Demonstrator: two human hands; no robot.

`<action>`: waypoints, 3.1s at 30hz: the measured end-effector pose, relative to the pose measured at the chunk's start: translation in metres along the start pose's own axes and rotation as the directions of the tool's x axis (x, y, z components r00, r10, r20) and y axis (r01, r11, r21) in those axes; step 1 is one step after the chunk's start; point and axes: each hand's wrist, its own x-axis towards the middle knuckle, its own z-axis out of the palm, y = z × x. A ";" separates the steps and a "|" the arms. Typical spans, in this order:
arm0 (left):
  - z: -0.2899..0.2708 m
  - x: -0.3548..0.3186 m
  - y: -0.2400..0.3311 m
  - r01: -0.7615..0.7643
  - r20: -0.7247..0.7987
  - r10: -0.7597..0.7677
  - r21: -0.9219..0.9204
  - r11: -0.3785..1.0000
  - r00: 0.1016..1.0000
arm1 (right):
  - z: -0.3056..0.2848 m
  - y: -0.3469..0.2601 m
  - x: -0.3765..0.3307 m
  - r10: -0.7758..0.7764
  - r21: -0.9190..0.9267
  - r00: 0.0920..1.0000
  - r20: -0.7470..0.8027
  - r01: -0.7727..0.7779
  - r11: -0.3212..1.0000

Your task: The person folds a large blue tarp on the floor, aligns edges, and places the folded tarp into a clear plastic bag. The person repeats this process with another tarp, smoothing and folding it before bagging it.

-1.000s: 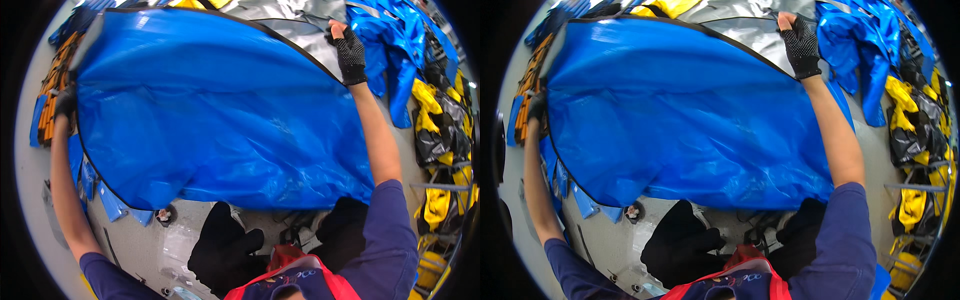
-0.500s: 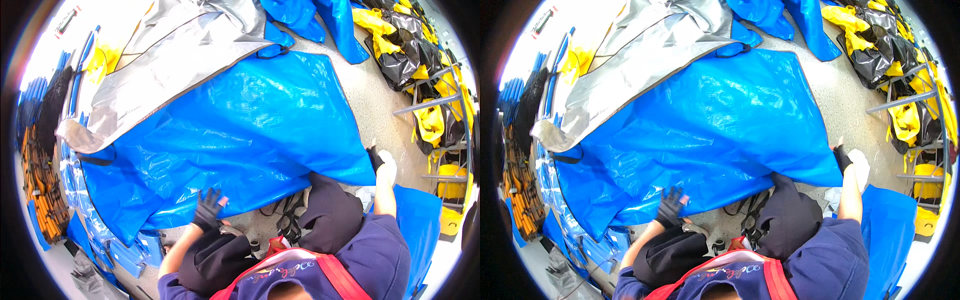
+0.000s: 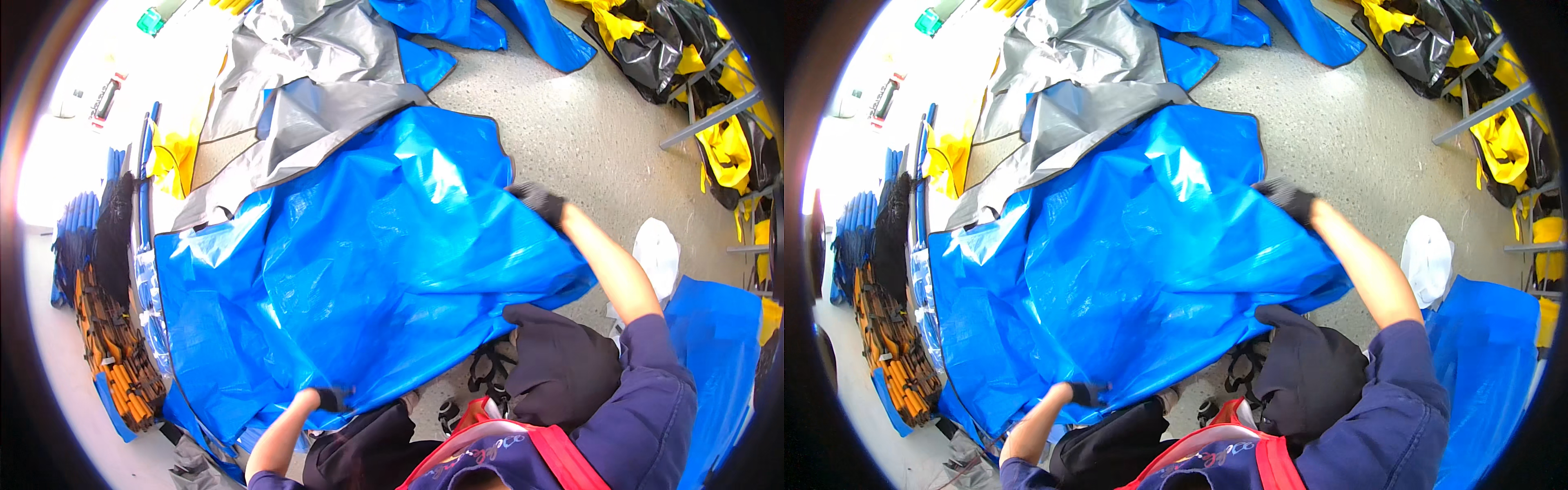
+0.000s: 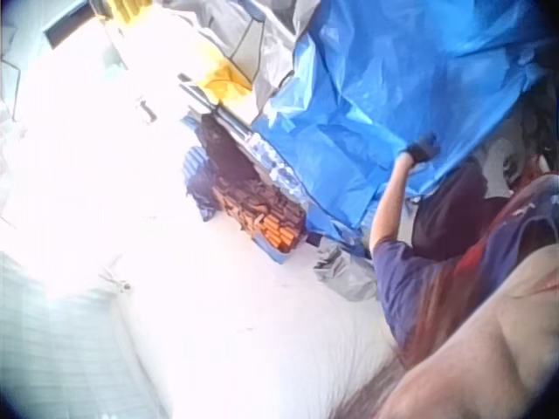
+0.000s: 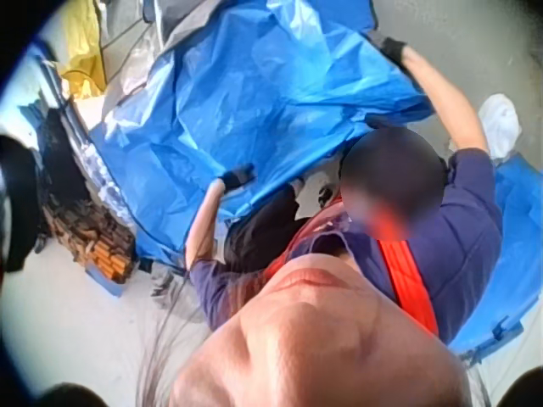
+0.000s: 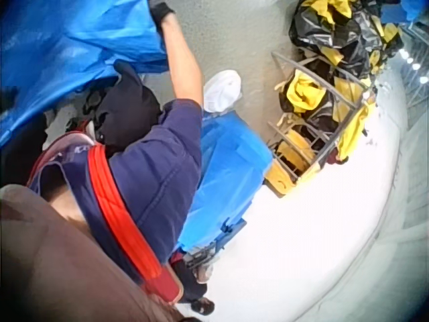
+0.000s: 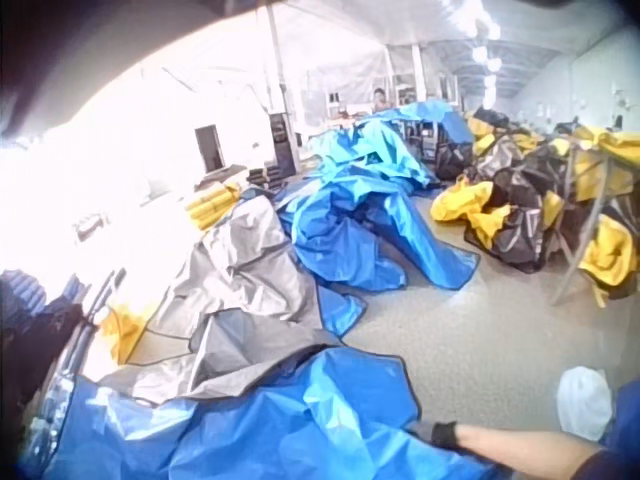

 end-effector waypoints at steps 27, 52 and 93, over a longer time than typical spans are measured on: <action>-0.184 -0.047 0.020 -0.750 -0.164 -0.860 -0.429 0.503 -0.483 | 0.090 -0.051 -0.098 -0.506 -0.200 0.789 0.349 0.590 0.783; -0.234 0.336 0.209 -0.180 -0.816 0.105 0.001 0.984 0.569 | -0.229 0.242 -0.174 0.404 -0.049 0.631 -0.662 -0.575 0.817; -0.404 0.289 -0.005 0.438 -0.952 -0.240 -0.137 0.888 0.189 | -0.210 0.215 -0.226 -0.332 -0.351 0.153 -0.931 -0.627 0.696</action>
